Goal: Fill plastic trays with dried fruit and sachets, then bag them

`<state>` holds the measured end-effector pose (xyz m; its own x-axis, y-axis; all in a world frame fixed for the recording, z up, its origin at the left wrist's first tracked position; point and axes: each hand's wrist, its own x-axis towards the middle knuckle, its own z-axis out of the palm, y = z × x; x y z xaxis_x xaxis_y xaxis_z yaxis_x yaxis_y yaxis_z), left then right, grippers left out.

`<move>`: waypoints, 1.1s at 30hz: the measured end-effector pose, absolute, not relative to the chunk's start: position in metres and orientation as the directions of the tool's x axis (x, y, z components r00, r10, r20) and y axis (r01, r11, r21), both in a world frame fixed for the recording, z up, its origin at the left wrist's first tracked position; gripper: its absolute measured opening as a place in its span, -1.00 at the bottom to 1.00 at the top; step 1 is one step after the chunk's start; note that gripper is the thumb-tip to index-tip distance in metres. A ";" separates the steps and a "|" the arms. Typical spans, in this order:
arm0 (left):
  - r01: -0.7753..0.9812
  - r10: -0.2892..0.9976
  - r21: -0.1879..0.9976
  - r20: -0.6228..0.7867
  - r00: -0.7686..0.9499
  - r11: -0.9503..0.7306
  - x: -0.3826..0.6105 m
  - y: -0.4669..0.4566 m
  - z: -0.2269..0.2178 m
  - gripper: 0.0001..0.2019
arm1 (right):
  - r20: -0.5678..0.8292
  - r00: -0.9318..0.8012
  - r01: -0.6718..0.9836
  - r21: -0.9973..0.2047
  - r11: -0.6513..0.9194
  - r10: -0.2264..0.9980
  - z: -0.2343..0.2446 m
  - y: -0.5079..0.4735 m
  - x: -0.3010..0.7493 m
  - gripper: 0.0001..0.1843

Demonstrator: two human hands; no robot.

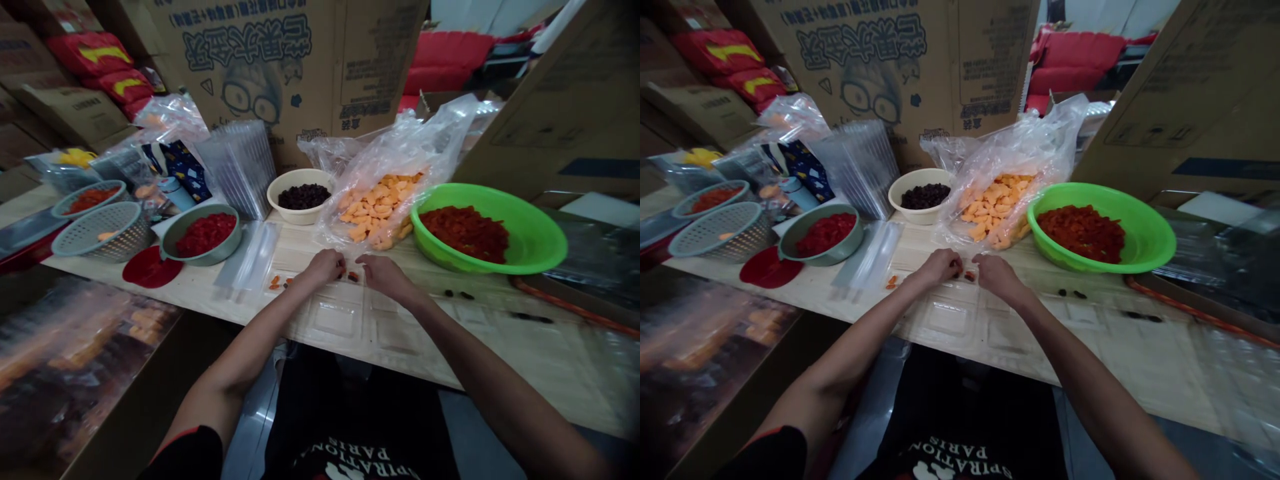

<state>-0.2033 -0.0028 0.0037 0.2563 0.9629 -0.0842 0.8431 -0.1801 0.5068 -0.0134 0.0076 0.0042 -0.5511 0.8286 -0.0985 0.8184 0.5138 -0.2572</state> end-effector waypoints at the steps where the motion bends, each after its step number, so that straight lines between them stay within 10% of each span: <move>1: 0.848 0.966 0.503 -0.086 0.243 -0.169 -0.203 -0.003 0.003 -0.84 | -0.100 -0.551 0.819 -0.252 0.515 0.828 0.004 0.005 -0.011 -0.52; 19: 0.797 0.935 0.509 0.043 0.353 -0.325 -0.226 -0.034 -0.012 -0.74 | -0.180 -0.509 0.855 -0.212 0.473 0.841 0.014 -0.012 -0.010 -0.43; 26: 0.844 0.999 0.536 -0.040 -0.011 0.030 -0.219 -0.015 0.001 -0.80 | -0.135 -0.529 0.826 -0.308 0.472 0.838 0.013 -0.016 -0.002 -0.42; 33: 0.885 0.990 0.466 -0.128 0.060 0.006 -0.202 -0.007 0.011 -0.87 | -0.255 -0.517 0.854 -0.226 0.469 0.817 0.017 -0.034 -0.018 -0.46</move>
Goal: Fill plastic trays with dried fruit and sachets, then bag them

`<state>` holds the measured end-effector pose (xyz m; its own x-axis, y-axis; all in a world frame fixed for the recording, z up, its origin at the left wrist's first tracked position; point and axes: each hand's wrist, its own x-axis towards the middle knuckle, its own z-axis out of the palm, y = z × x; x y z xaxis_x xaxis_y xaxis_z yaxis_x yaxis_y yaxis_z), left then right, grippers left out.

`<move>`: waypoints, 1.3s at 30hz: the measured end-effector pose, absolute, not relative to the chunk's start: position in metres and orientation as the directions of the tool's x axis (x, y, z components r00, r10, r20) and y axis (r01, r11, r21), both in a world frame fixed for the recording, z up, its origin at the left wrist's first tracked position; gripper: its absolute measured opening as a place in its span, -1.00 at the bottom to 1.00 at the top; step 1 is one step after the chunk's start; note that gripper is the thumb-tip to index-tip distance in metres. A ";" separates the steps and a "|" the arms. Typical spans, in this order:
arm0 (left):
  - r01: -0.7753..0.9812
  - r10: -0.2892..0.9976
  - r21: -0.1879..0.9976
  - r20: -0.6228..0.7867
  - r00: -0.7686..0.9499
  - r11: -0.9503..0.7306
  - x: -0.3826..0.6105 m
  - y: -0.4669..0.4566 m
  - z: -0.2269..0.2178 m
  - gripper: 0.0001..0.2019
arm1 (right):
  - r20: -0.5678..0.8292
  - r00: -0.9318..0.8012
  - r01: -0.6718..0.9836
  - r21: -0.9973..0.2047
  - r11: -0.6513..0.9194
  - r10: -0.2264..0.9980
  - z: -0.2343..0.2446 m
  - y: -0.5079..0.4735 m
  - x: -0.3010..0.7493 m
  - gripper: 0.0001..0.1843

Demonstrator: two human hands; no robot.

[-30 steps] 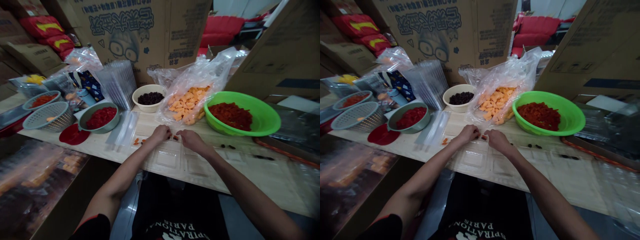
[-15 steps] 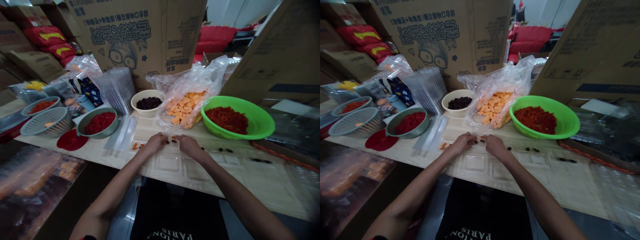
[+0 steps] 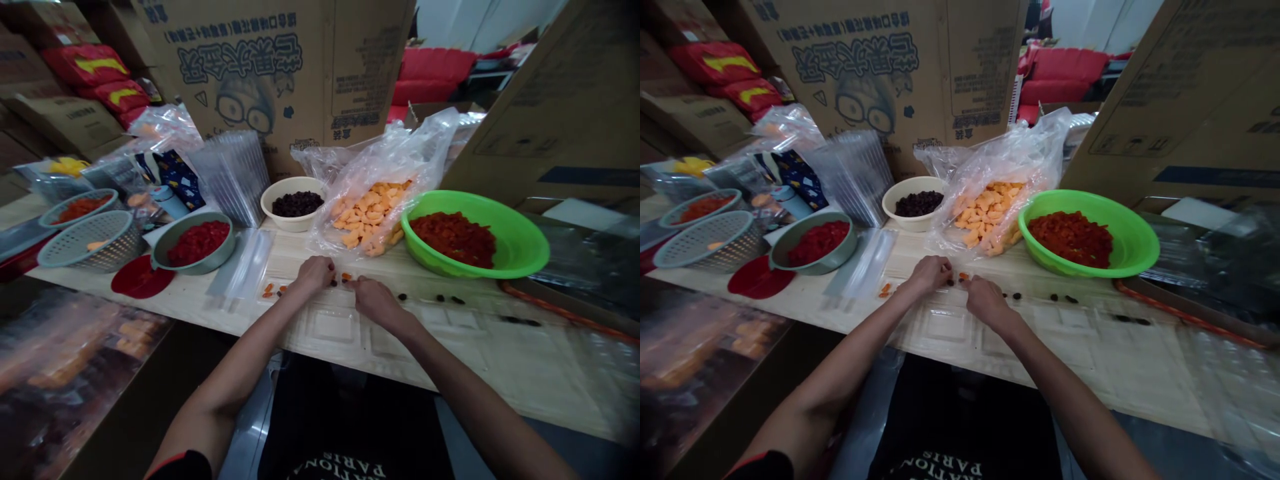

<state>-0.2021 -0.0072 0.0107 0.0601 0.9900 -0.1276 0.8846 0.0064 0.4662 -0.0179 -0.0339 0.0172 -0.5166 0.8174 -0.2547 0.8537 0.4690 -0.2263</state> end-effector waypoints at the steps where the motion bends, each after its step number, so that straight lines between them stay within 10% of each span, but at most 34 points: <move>1: 0.885 0.989 0.465 -0.127 0.078 -0.010 -0.203 -0.008 0.011 -0.88 | -0.256 -0.517 0.854 -0.223 0.471 0.816 0.017 -0.036 -0.018 -0.46; 10: 0.858 0.993 0.510 -0.057 0.102 -0.059 -0.200 -0.010 0.002 -0.89 | -0.241 -0.560 0.827 -0.215 0.519 0.792 0.011 -0.042 -0.013 -0.47; 17: 0.743 0.999 0.669 0.001 -0.043 0.031 -0.228 -0.021 -0.001 -0.81 | -0.070 -0.511 0.788 -0.436 0.434 0.857 0.001 -0.024 -0.003 -0.53; 22: 0.392 0.966 0.899 -0.107 -0.235 0.195 -0.253 -0.038 0.002 -0.73 | -0.235 -0.374 0.366 -0.926 -0.090 0.897 0.004 -0.009 -0.004 -0.71; 25: 0.097 0.954 0.963 -0.231 -0.191 0.252 -0.257 -0.048 0.006 -0.84 | -0.360 -0.442 -0.001 -0.916 -0.402 0.822 0.011 -0.005 -0.004 -0.76; 29: -0.061 0.950 0.952 -0.305 -0.071 0.301 -0.256 -0.054 0.010 -0.82 | -0.396 -0.445 -0.072 -0.878 -0.473 0.803 0.017 -0.005 0.006 -0.70; 34: 0.267 0.986 0.955 -0.093 -0.136 0.127 -0.245 -0.052 0.001 -0.92 | -0.486 -0.379 0.013 -0.854 -0.520 0.788 0.019 -0.001 0.037 -0.80; 39: 0.702 0.984 0.691 0.148 0.097 -0.173 -0.234 -0.056 -0.016 -0.90 | -0.344 -0.299 0.129 -0.939 -0.319 0.890 0.019 0.005 0.066 -0.68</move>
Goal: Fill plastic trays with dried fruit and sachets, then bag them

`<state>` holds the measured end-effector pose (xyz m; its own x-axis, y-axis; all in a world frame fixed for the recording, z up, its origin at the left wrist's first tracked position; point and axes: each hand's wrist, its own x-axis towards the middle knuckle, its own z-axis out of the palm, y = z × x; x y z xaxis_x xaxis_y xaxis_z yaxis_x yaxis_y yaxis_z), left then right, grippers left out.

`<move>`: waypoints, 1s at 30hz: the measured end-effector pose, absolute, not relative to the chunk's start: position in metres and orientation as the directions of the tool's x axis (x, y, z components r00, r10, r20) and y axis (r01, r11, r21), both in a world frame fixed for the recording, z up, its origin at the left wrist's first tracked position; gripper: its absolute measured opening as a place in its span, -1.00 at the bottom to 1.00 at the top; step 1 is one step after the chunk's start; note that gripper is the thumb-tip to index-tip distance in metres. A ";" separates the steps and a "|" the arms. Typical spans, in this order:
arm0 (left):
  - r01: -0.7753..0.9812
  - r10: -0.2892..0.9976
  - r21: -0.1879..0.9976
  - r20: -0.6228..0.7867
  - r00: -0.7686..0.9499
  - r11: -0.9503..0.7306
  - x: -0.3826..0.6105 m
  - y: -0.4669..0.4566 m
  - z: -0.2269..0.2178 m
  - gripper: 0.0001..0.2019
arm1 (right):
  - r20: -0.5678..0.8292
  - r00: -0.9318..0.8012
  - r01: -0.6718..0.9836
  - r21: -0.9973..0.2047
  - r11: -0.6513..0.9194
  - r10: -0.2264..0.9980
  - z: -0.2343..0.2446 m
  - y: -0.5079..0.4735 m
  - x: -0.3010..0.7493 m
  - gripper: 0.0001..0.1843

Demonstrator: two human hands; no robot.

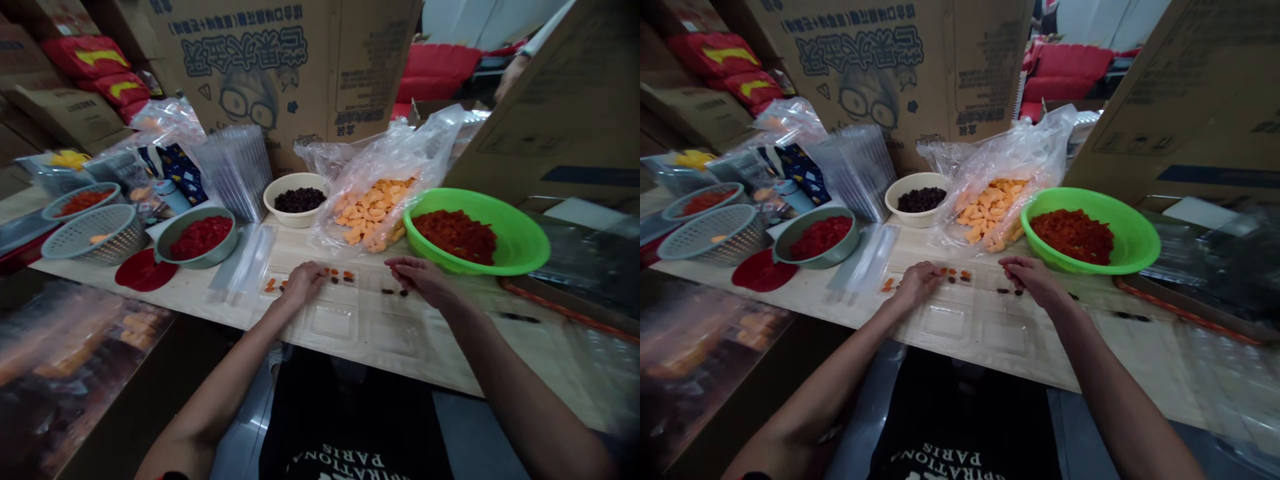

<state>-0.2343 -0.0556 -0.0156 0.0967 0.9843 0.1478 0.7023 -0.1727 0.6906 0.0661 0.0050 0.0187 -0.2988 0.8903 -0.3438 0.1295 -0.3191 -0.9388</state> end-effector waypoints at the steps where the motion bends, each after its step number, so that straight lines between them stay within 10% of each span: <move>1: 0.752 0.979 0.628 0.162 0.126 -0.201 -0.234 -0.056 -0.018 -0.89 | -0.322 -0.307 0.186 -0.943 -0.275 0.896 0.018 0.006 0.068 -0.68; 10: 0.852 0.961 0.462 0.232 0.152 -0.246 -0.232 -0.060 -0.015 -0.79 | -0.071 -0.434 0.707 -0.644 0.291 0.898 0.005 0.007 0.040 -0.72; 14: 0.798 0.944 0.542 0.315 0.098 -0.264 -0.207 -0.055 0.000 -0.79 | -0.102 -0.375 0.657 -0.731 0.187 0.921 0.001 0.009 0.046 -0.64; 20: 0.833 0.950 0.467 0.063 0.305 -0.298 -0.139 -0.032 0.013 -0.79 | -0.267 -0.298 0.337 -0.928 -0.161 0.917 0.006 0.010 0.088 -0.79; 30: 0.950 0.964 0.270 -0.165 0.209 -0.160 -0.095 -0.017 0.010 -0.73 | -0.289 -0.319 0.464 -0.878 -0.117 0.902 0.001 -0.005 0.096 -0.67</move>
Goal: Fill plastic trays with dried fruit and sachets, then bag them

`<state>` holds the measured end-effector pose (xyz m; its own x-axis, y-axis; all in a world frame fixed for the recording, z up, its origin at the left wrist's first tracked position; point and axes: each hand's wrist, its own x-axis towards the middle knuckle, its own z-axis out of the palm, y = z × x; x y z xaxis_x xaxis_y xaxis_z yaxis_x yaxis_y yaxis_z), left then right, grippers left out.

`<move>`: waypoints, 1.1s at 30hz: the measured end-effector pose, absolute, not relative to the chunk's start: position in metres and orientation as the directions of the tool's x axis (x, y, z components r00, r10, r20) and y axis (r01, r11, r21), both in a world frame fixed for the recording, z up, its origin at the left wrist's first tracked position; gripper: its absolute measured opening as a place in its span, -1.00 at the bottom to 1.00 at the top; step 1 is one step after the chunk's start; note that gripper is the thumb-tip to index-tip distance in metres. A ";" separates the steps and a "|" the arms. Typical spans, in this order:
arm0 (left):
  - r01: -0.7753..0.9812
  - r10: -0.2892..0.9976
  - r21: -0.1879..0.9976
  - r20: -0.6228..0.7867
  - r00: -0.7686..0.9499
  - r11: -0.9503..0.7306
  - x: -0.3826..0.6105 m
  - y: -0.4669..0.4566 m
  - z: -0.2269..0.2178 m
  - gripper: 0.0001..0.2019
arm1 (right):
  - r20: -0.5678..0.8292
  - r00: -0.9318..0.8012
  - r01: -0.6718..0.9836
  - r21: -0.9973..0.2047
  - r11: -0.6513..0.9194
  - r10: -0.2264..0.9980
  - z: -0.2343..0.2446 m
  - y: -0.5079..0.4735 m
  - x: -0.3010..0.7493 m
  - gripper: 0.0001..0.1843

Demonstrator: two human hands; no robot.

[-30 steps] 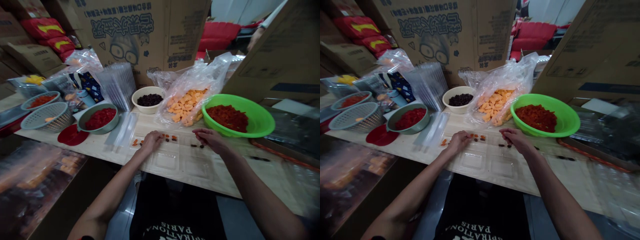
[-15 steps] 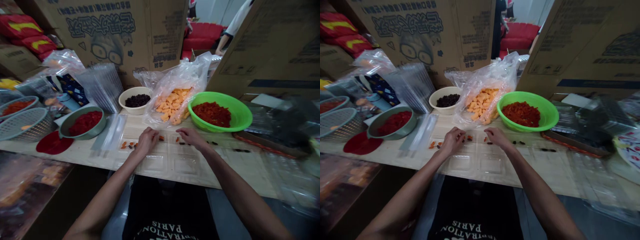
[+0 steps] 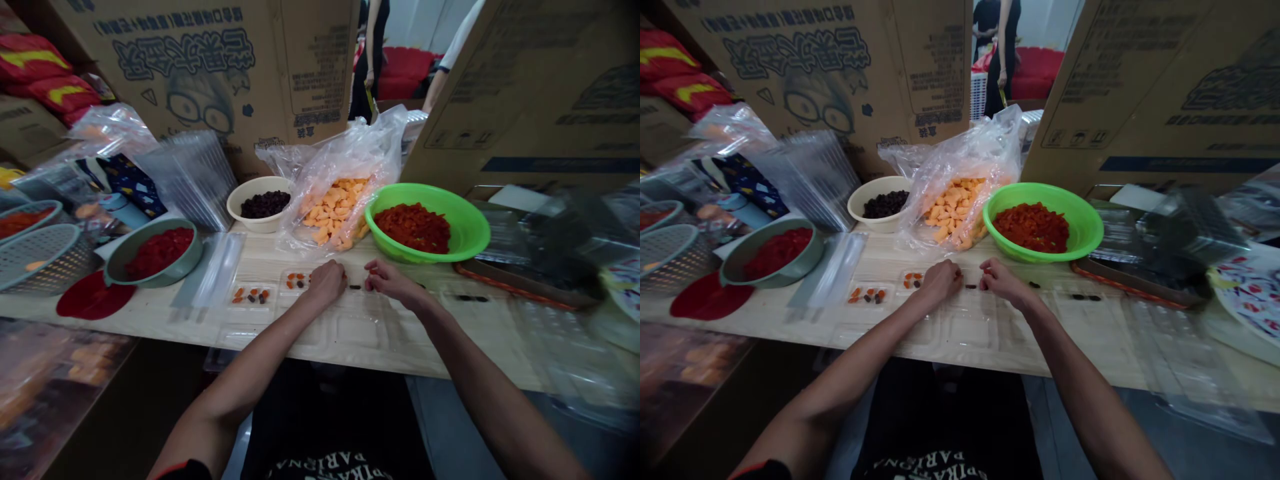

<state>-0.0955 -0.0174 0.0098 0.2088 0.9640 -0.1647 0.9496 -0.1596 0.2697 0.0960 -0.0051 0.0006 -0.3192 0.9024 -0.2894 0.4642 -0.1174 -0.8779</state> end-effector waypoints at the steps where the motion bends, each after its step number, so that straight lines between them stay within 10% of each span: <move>1: 0.943 0.966 0.287 -0.143 0.215 -0.167 -0.096 -0.018 0.009 -0.72 | -0.264 -0.328 0.495 -0.866 -0.073 0.907 0.000 -0.004 0.095 -0.76; 10: 0.804 0.998 0.592 0.054 0.021 -0.049 -0.129 -0.012 0.008 -0.75 | 0.047 -0.540 0.728 -0.474 0.495 0.840 -0.007 -0.013 0.049 -0.74; 21: 0.830 0.912 0.415 -0.004 0.411 -0.372 -0.127 -0.022 -0.001 -0.76 | -0.139 -0.482 0.824 -0.407 0.393 0.865 0.014 0.025 0.068 -0.57; 33: 0.885 0.964 0.424 -0.086 0.253 -0.194 -0.119 -0.019 -0.001 -0.80 | -0.136 -0.408 0.881 -0.320 0.349 0.903 0.014 0.009 0.094 -0.69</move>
<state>-0.1189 -0.0190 -0.0010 0.2525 0.9637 -0.0863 0.8845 -0.1938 0.4243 0.0938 0.0090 0.0135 -0.4076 0.9030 -0.1357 0.8807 0.3495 -0.3197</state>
